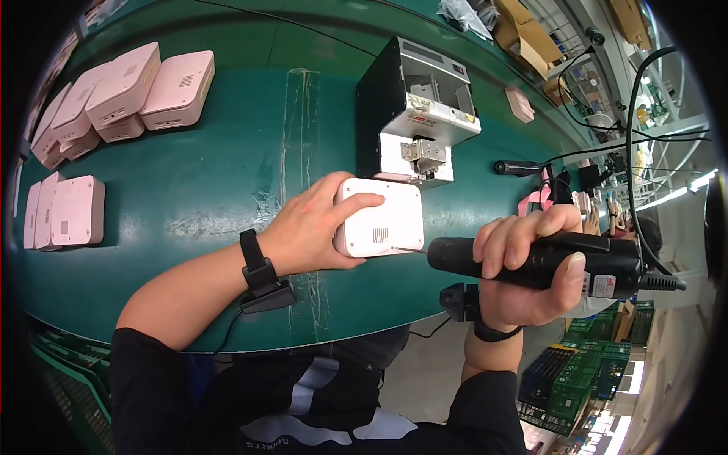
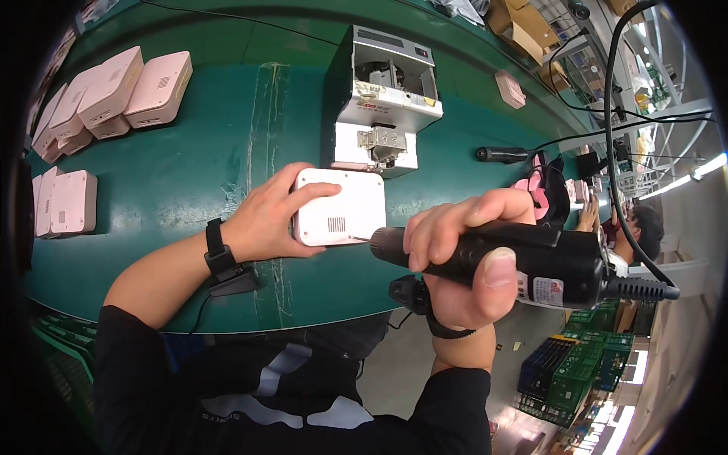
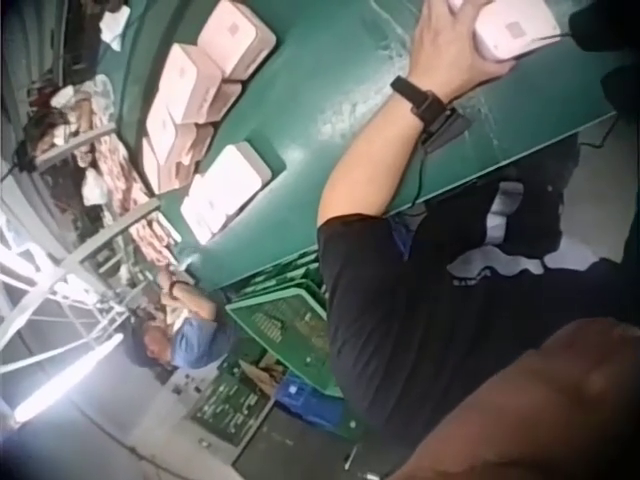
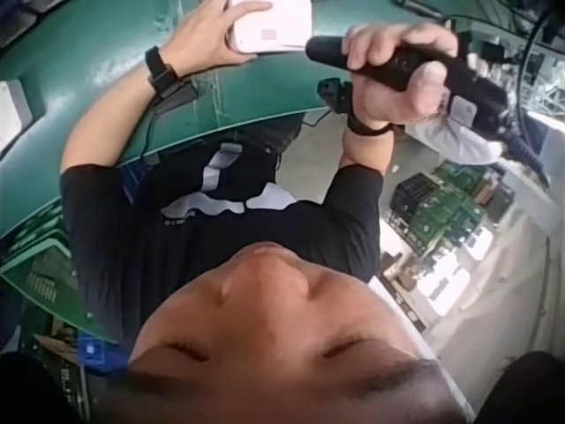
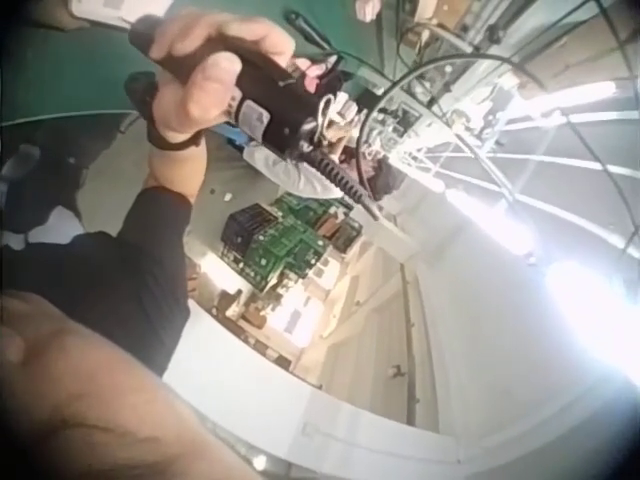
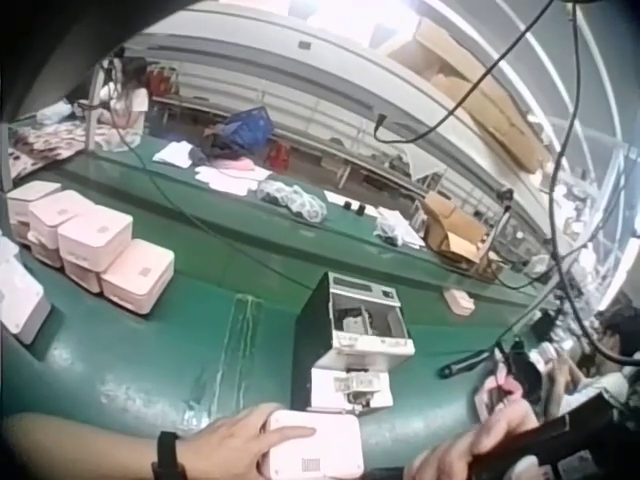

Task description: The person picks up a pink device, places it on the table, and drives screws into its base using a power screwdriver. After finishing each device, the person sets it aside and repeats the process with another pink device.

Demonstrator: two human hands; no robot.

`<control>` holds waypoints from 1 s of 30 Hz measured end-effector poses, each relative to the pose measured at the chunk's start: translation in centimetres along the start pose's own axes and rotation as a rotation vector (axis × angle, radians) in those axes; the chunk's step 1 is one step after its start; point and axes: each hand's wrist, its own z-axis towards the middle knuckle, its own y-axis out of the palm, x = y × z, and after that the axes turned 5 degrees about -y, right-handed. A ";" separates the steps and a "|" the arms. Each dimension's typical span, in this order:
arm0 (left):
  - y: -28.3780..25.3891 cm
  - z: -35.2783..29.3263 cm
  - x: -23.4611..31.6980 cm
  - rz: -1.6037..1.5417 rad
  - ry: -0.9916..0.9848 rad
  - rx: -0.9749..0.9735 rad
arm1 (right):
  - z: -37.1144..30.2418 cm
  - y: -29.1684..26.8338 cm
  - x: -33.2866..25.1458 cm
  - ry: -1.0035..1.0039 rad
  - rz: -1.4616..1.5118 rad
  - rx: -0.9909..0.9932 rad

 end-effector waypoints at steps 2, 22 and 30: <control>0.1 0.1 0.1 -0.017 0.010 0.007 | -0.2 0.0 0.3 0.003 -0.012 0.000; 0.1 -0.2 0.0 -0.068 0.035 0.051 | 2.8 -0.6 1.1 -0.030 0.057 -0.014; -0.2 -0.5 0.3 -0.032 0.001 0.013 | 8.0 -1.9 4.8 -0.069 -0.049 0.134</control>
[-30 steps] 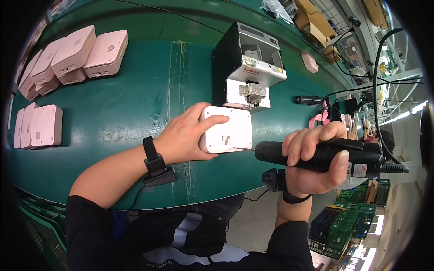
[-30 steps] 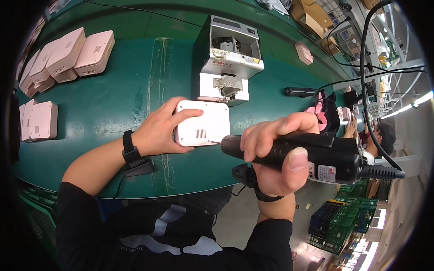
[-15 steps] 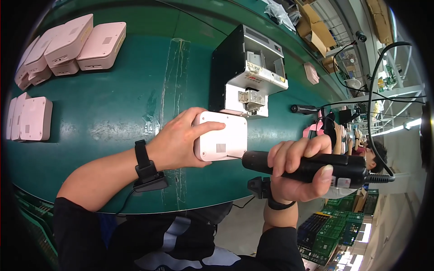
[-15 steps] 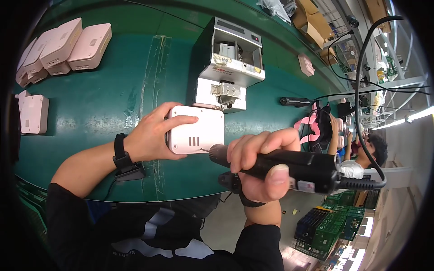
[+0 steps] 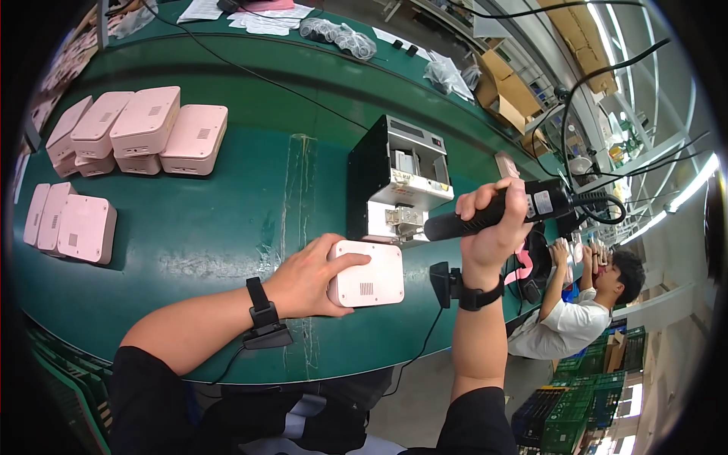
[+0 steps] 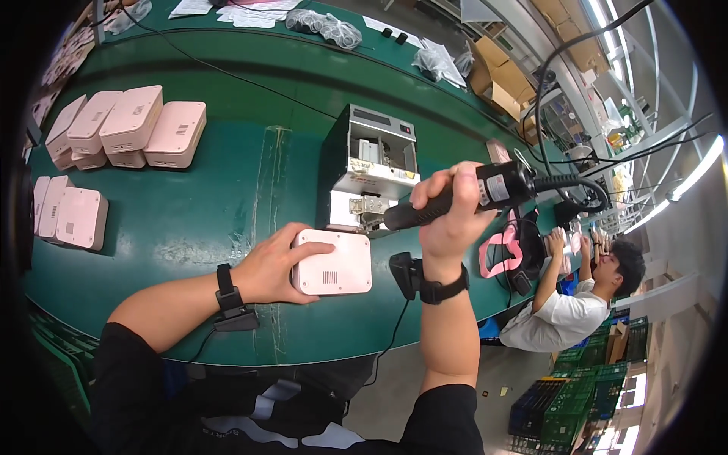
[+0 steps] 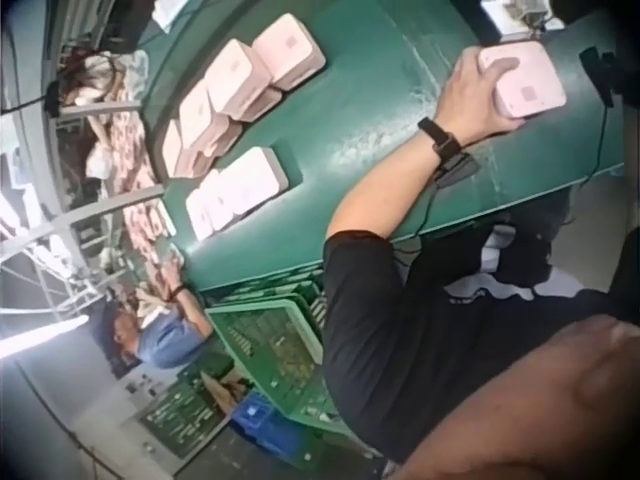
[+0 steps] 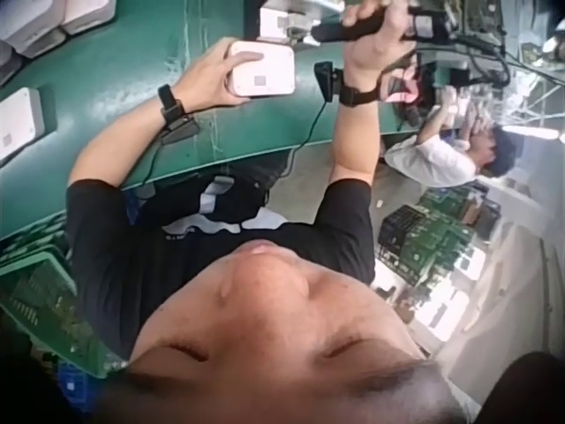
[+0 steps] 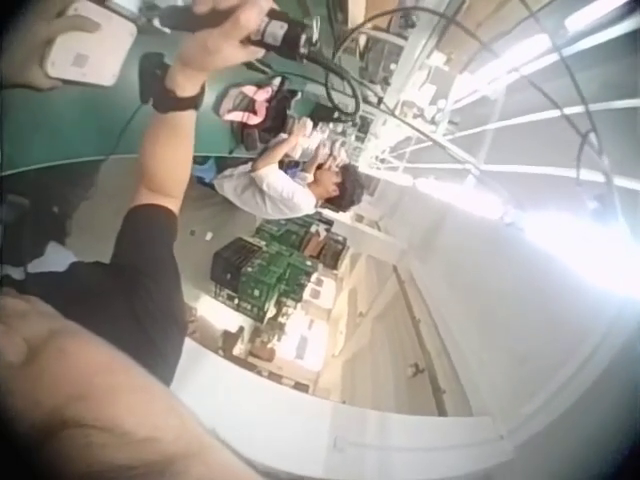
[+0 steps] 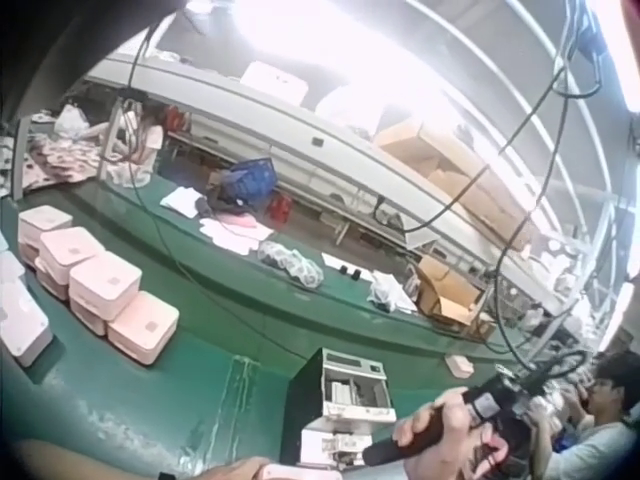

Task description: The person picks up a pink device, places it on the table, and drives screws into its base using a power screwdriver. After finishing each device, the person sets it aside and repeats the process with another pink device.

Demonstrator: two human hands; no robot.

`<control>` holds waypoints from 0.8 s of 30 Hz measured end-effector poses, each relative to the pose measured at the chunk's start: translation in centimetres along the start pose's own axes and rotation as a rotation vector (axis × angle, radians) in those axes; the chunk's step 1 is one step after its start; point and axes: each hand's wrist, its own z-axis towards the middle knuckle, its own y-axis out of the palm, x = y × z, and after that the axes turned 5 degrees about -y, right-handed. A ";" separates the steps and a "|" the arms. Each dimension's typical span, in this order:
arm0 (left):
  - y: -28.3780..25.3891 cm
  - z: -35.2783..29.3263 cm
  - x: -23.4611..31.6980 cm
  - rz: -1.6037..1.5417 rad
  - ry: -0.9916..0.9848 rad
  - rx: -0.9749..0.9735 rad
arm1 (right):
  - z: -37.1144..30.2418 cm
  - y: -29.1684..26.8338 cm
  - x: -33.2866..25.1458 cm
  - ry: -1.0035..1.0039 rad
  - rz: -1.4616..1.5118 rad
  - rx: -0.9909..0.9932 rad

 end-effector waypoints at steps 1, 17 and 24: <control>0.0 0.1 -0.1 0.003 -0.002 0.005 | 0.1 -0.1 0.2 0.031 -0.022 0.008; 0.0 0.0 -0.3 -0.012 -0.018 -0.006 | -1.0 0.1 -0.5 0.111 0.033 -0.050; 0.2 0.2 -0.9 -0.025 0.002 0.010 | -6.0 4.1 -5.5 0.074 0.195 -0.141</control>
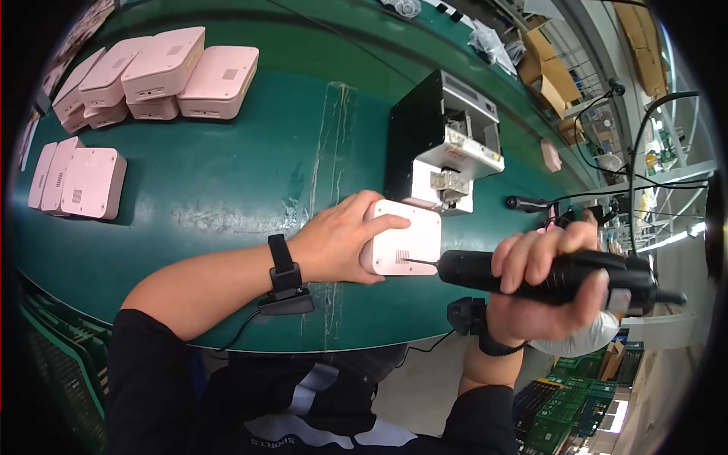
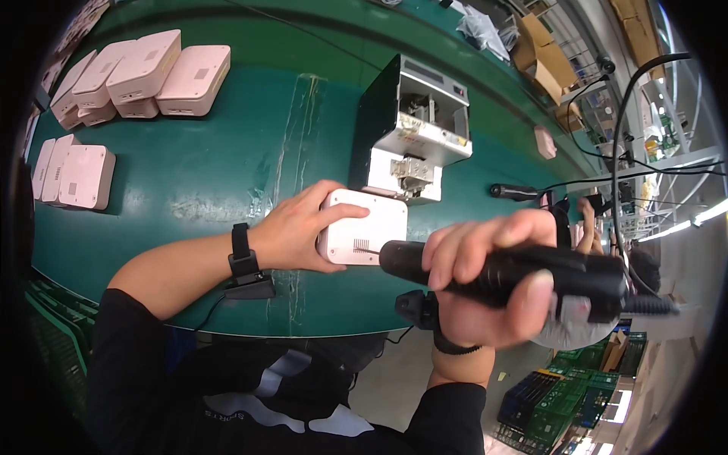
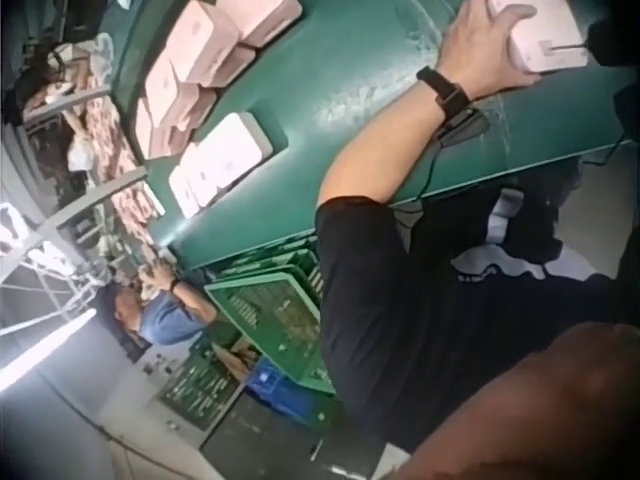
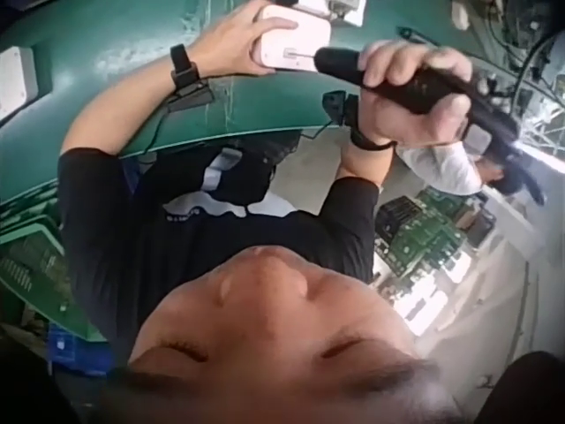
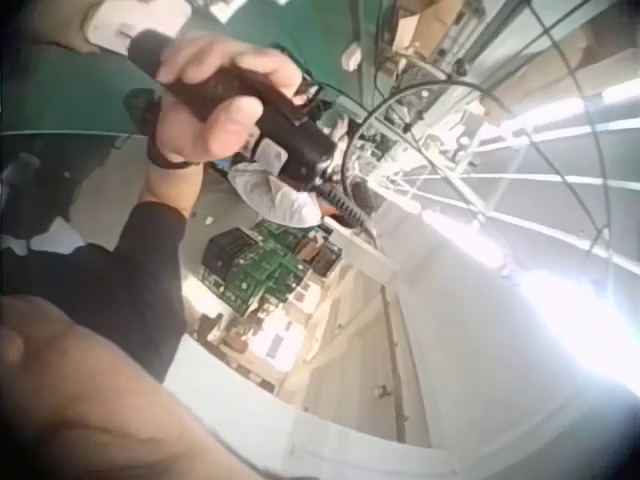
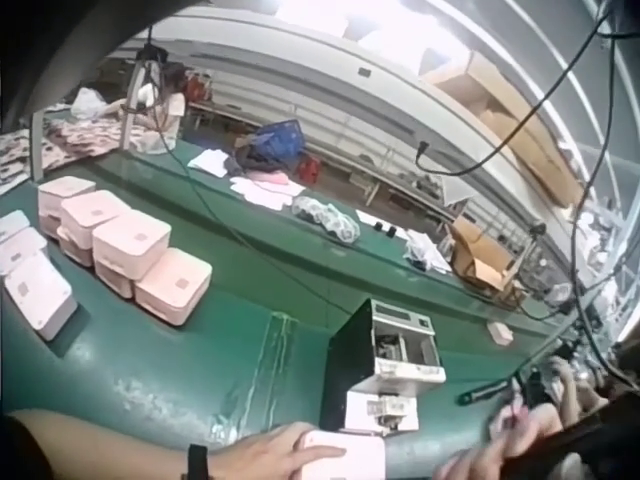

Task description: The person picks up a pink device, places it on the table, and drives screws into its base using a power screwdriver. After finishing each device, the person sets it aside and repeats the process with another pink device.

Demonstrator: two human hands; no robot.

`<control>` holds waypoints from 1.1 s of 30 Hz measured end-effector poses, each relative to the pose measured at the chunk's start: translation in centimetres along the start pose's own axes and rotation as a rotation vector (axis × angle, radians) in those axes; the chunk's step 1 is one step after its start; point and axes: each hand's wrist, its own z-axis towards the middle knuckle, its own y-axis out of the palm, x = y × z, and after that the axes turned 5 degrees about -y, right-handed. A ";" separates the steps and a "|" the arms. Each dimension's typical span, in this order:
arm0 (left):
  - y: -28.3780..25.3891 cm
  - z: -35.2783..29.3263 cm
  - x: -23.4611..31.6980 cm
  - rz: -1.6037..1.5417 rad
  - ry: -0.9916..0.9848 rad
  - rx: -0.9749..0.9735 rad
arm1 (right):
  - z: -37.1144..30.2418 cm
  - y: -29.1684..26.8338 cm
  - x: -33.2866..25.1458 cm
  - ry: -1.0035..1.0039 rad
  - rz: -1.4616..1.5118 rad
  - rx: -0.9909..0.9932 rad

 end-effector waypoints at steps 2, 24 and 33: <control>0.3 0.3 0.1 -0.008 0.002 -0.010 | -0.6 0.8 -0.6 -0.038 -0.040 -0.071; 0.9 -0.2 -0.2 -0.009 -0.010 0.061 | -2.3 1.9 2.1 0.089 -0.077 -0.143; 0.0 0.2 0.4 0.080 0.111 0.028 | -3.1 0.3 2.2 -0.020 0.070 -0.036</control>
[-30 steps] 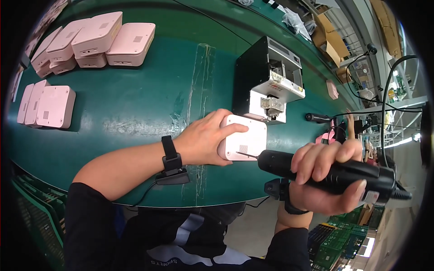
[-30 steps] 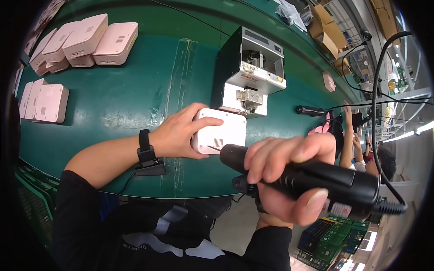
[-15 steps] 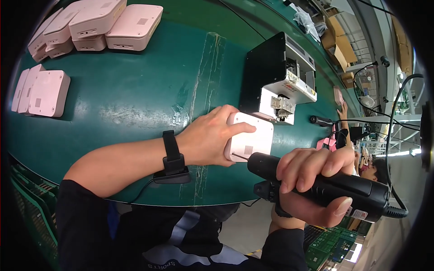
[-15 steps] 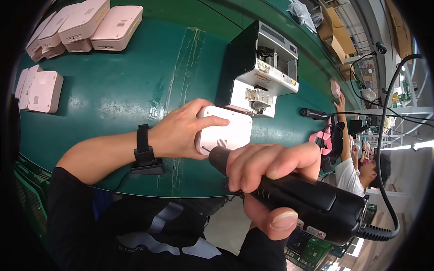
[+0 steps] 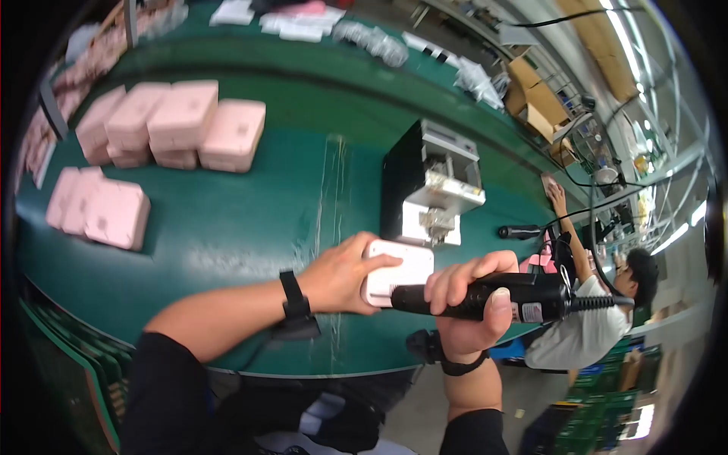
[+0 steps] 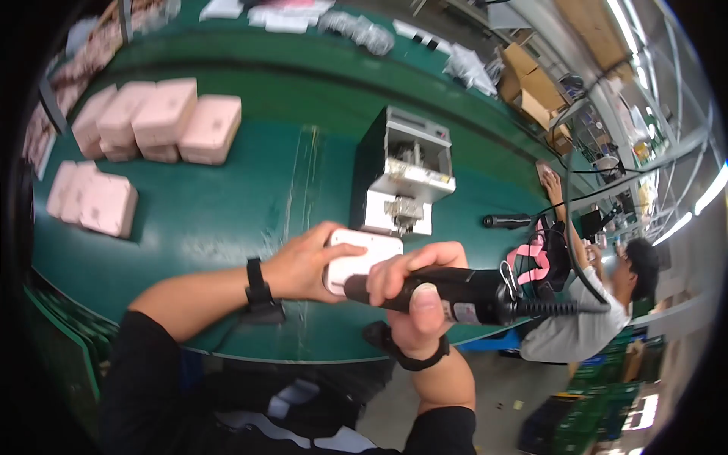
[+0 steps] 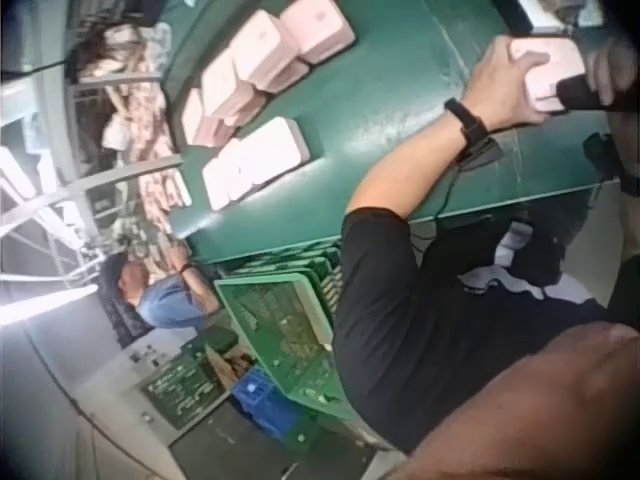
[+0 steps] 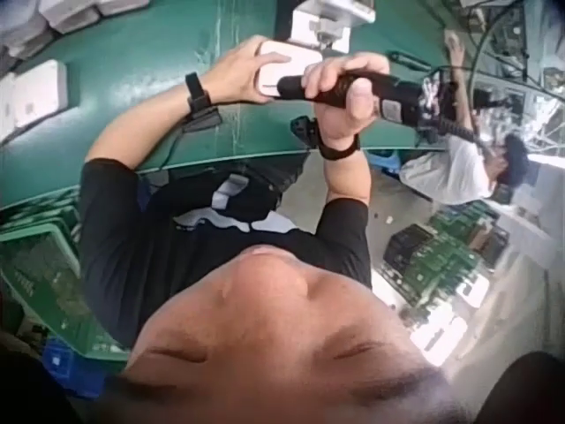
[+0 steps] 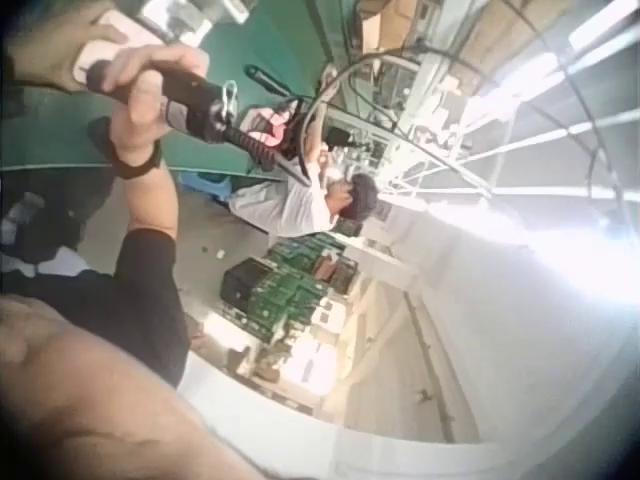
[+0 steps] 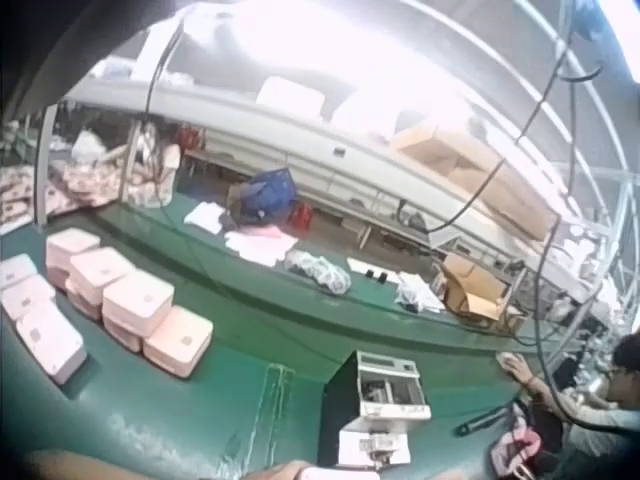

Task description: The person picks up a pink device, places it on the table, and drives screws into its base using a power screwdriver. After finishing each device, the person sets it aside and repeats the process with another pink device.

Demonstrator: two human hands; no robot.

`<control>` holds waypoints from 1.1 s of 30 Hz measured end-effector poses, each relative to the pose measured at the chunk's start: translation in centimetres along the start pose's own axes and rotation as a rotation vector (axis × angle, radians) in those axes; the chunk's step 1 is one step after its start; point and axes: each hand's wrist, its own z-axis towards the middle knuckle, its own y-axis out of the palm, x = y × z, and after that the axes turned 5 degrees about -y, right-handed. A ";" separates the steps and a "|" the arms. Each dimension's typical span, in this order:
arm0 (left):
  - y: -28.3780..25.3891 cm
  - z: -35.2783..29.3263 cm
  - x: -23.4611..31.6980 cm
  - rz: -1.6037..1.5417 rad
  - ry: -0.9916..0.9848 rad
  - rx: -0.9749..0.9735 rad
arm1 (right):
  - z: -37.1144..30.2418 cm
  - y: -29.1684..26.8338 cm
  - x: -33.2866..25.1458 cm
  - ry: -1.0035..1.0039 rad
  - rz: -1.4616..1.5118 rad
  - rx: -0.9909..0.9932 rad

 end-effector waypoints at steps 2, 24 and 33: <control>-0.1 0.1 0.3 -0.077 -0.068 -0.042 | 0.7 -0.8 -1.3 -0.001 0.085 0.073; -7.0 -8.2 1.8 -1.822 -0.951 -0.276 | 1.6 -20.8 7.6 0.304 0.285 0.819; -5.1 -4.6 -1.2 -1.823 -1.157 0.071 | 1.8 -19.8 8.5 0.468 0.257 0.792</control>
